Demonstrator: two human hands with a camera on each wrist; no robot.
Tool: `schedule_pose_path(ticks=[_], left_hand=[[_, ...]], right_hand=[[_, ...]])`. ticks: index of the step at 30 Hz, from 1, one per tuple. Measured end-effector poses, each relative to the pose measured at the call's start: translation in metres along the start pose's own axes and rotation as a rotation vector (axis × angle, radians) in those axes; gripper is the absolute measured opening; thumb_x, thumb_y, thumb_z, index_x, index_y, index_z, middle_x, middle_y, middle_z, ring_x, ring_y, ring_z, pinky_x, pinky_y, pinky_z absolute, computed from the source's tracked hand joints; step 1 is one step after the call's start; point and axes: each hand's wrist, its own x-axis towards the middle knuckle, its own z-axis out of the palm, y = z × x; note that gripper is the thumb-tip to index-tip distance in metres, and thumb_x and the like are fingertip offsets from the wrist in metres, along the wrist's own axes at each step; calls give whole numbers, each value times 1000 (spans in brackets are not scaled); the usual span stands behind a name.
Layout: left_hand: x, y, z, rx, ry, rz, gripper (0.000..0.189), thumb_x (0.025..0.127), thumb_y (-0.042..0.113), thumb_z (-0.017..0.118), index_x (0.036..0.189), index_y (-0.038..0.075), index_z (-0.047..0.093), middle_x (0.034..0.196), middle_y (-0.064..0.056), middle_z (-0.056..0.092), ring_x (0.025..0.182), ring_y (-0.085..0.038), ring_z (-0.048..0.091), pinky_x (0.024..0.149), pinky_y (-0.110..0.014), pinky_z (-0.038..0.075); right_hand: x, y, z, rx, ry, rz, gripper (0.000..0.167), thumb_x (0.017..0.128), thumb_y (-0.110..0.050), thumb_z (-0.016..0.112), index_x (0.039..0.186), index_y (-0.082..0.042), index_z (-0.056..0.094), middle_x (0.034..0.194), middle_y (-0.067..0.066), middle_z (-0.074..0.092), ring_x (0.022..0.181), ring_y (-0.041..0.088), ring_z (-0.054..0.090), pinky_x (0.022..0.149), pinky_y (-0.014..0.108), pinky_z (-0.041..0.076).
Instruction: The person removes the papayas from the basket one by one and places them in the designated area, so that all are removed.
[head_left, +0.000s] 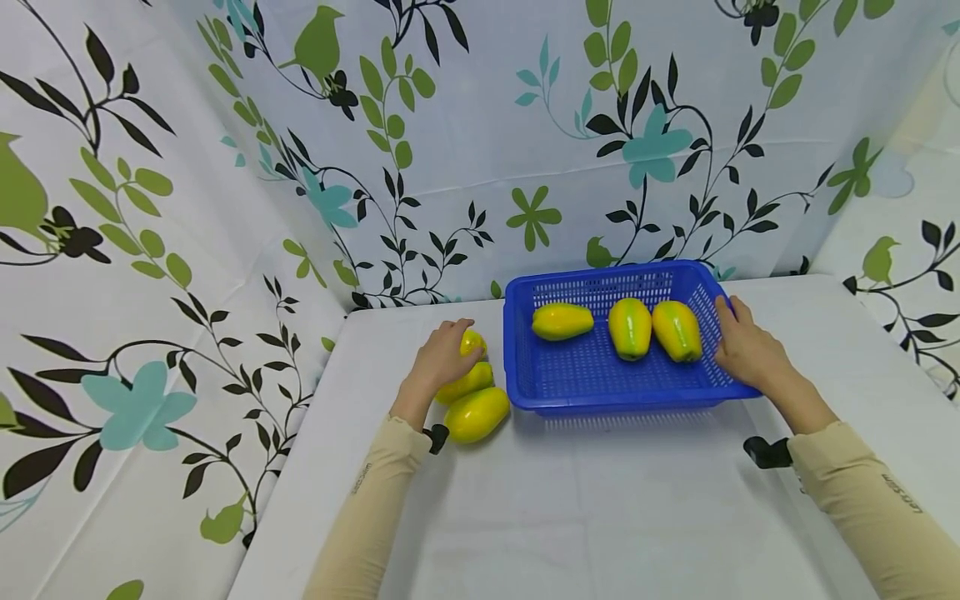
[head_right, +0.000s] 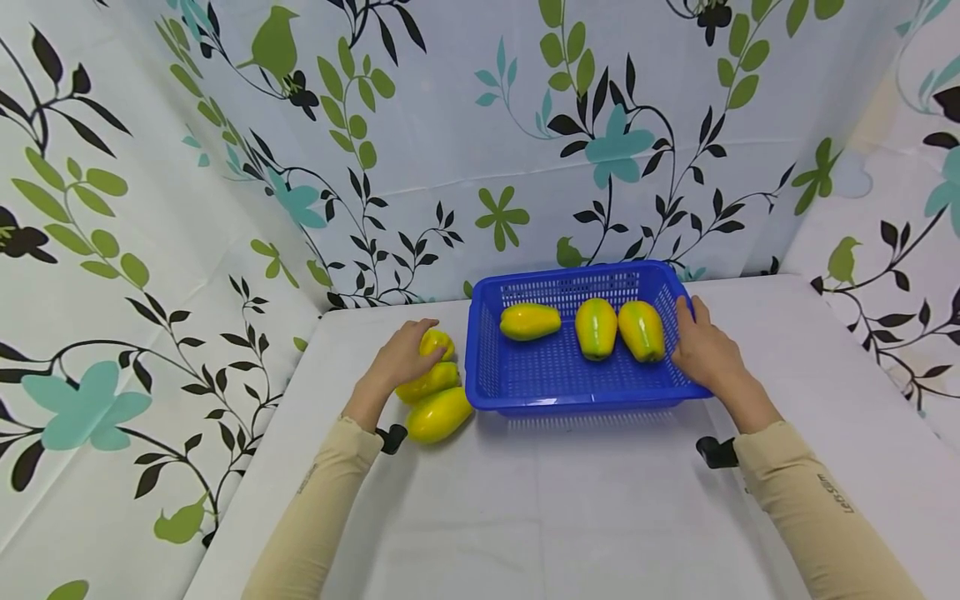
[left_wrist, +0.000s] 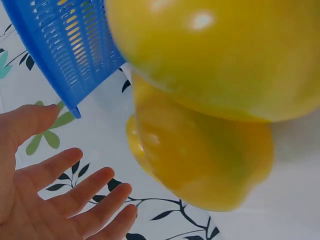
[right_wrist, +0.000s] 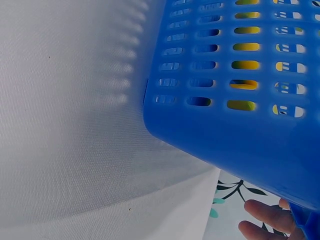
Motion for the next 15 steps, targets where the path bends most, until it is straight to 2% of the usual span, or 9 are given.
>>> schedule_pose_path(ticks=[8,15], left_hand=[[16,24,-6,33,60,44,58,98,38,55,147,9,46,144,-18,47,128,-36,47,105,-50,42],[32,48,-9,40,48,74,58,100,39,53,148,7,44,146,-18,45,132,-35,45,105,-50,41]], right_hand=[[-1,1,0,17,-10,7,74,85,-3,38,149,17,6,147,47,6,111,68,43,84,73,41],[-1,0,-1,13,-6,7,74,86,-2,38,149,17,5,147,47,6,111,67,44,85,72,42]])
